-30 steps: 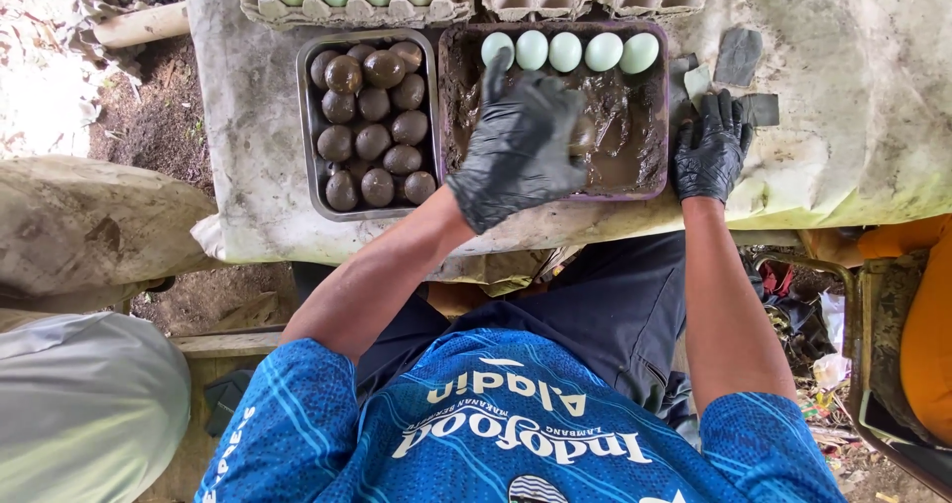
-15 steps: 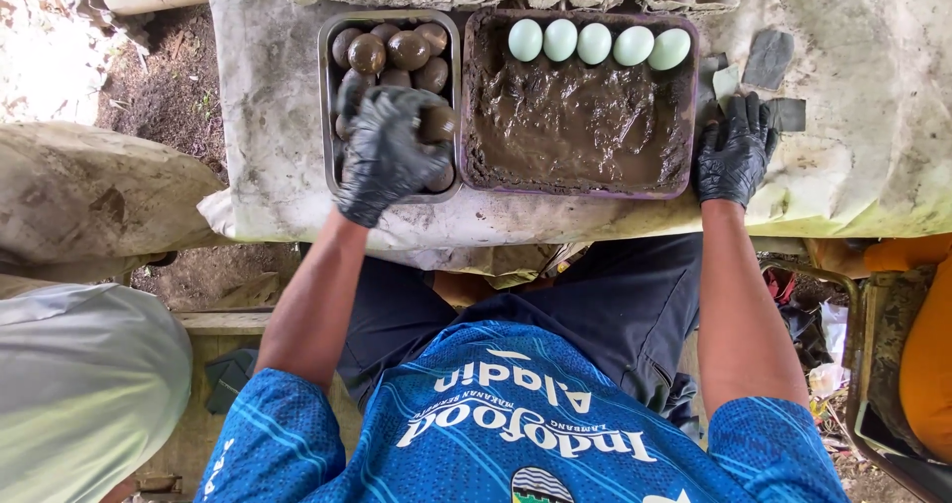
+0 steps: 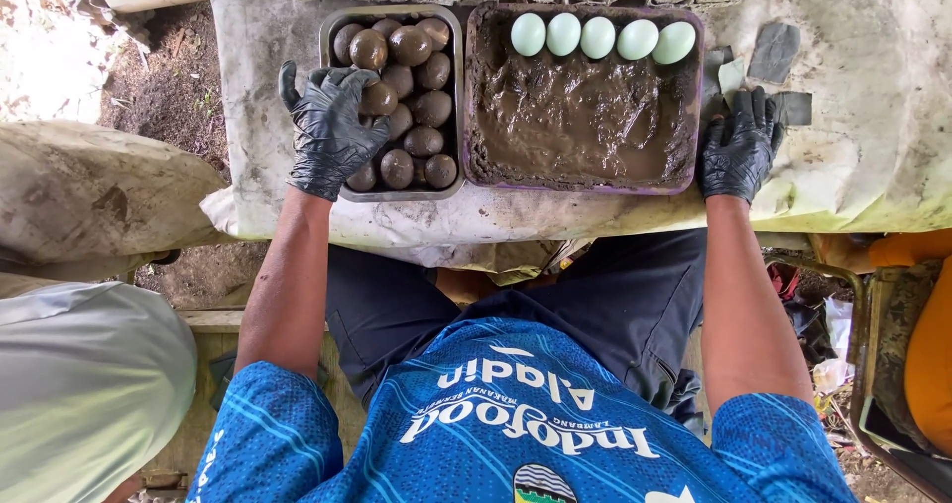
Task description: Coating individual eggs with a dark mud paste and arranging them in a storage tray.
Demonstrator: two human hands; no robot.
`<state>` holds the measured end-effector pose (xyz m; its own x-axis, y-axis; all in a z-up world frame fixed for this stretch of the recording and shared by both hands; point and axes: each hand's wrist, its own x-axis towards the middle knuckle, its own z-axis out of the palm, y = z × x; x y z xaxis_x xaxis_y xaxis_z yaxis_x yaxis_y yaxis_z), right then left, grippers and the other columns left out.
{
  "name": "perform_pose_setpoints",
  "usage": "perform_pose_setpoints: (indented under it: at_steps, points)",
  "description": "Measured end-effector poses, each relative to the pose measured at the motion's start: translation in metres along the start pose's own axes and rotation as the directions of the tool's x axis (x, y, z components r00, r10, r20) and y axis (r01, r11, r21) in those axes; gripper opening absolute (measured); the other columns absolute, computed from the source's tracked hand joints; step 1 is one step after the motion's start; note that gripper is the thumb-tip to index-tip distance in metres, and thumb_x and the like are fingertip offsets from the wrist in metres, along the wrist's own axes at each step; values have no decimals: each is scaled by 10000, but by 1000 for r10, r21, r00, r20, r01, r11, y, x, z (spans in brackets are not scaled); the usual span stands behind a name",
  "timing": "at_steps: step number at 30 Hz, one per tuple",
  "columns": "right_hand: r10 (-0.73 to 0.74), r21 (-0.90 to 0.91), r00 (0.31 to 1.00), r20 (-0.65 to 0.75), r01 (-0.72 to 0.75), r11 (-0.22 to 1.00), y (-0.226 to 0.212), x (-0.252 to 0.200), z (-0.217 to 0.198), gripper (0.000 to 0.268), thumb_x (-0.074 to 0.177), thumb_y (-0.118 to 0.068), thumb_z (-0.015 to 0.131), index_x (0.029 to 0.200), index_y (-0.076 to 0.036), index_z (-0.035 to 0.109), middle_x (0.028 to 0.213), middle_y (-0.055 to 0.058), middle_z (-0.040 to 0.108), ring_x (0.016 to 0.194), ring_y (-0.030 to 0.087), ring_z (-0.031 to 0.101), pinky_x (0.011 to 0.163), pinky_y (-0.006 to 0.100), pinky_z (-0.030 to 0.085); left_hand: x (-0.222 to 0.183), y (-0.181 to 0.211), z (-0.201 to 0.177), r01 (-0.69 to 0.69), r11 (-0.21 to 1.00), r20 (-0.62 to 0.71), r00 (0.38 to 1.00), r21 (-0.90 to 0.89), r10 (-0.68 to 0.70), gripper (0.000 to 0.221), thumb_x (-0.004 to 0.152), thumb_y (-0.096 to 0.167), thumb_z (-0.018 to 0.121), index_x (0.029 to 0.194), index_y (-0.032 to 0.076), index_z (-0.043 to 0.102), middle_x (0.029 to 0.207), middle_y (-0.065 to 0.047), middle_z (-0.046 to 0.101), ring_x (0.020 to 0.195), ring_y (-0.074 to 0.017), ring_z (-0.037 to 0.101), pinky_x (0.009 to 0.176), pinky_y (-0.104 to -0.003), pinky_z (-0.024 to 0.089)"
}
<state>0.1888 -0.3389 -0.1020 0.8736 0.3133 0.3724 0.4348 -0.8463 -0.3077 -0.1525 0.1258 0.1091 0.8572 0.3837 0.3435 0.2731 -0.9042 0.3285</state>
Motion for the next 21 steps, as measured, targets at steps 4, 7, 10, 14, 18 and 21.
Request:
perform_pose_setpoints:
  at_steps: [4, 7, 10, 14, 18, 21]
  points:
    - [5, 16, 1000, 6, -5, 1000, -6, 0, -5, 492, 1053, -259, 727, 1516, -143, 607, 1569, 95, 518, 1446, 329, 403, 1142, 594, 320, -1, -5, 2, -59, 994, 13, 998, 93, 58, 520, 777, 356, 798, 1269, 272, 650, 1215, -48, 606, 1214, -288, 563, 974, -465, 520]
    - [0, 15, 1000, 3, 0, 1000, -3, 0, -3, 495, 1051, -253, 728, 1518, -140, 606, 1567, 102, 519, 1443, 334, 407, 1140, 593, 320, 0, -7, 3, -81, 991, 21, 997, 108, 79, 504, 793, 362, 792, 1268, 258, 659, 1228, -49, 628, 1224, -295, 564, 972, -496, 509]
    - [-13, 12, 1000, -6, 13, 1000, -2, 0, -2, 496, 1046, -243, 733, 1514, -128, 613, 1562, 110, 527, 1439, 336, 413, 1136, 589, 322, -2, -16, 13, -105, 984, -1, 994, 142, 106, 499, 786, 381, 789, 1255, 258, 673, 1221, -30, 649, 1212, -281, 572, 971, -518, 480]
    - [-12, 22, 1000, -13, 12, 1000, -5, -1, -6, 507, 1039, -235, 739, 1517, -123, 612, 1562, 111, 527, 1437, 343, 420, 1134, 591, 328, -2, -3, 3, -121, 987, -25, 992, 102, 124, 543, 777, 356, 802, 1289, 218, 686, 1204, -91, 668, 1208, -326, 584, 985, -511, 504]
    - [-17, 21, 1000, -1, 17, 1000, -4, -1, -6, 516, 1044, -237, 723, 1529, -119, 595, 1574, 122, 515, 1450, 338, 406, 1146, 587, 309, -1, 10, -11, -211, 977, -25, 977, -29, 210, 569, 792, 354, 812, 1309, 149, 688, 1189, -172, 679, 1180, -403, 616, 1013, -551, 491]
    - [-6, 36, 1000, -5, 6, 999, -13, -2, -12, 515, 1033, -224, 728, 1522, -126, 601, 1562, 116, 525, 1434, 353, 424, 1141, 589, 323, 3, 12, 13, -138, 985, -178, 972, 102, 155, 422, 893, 344, 767, 1291, 229, 686, 1154, -56, 666, 1154, -280, 616, 975, -414, 513]
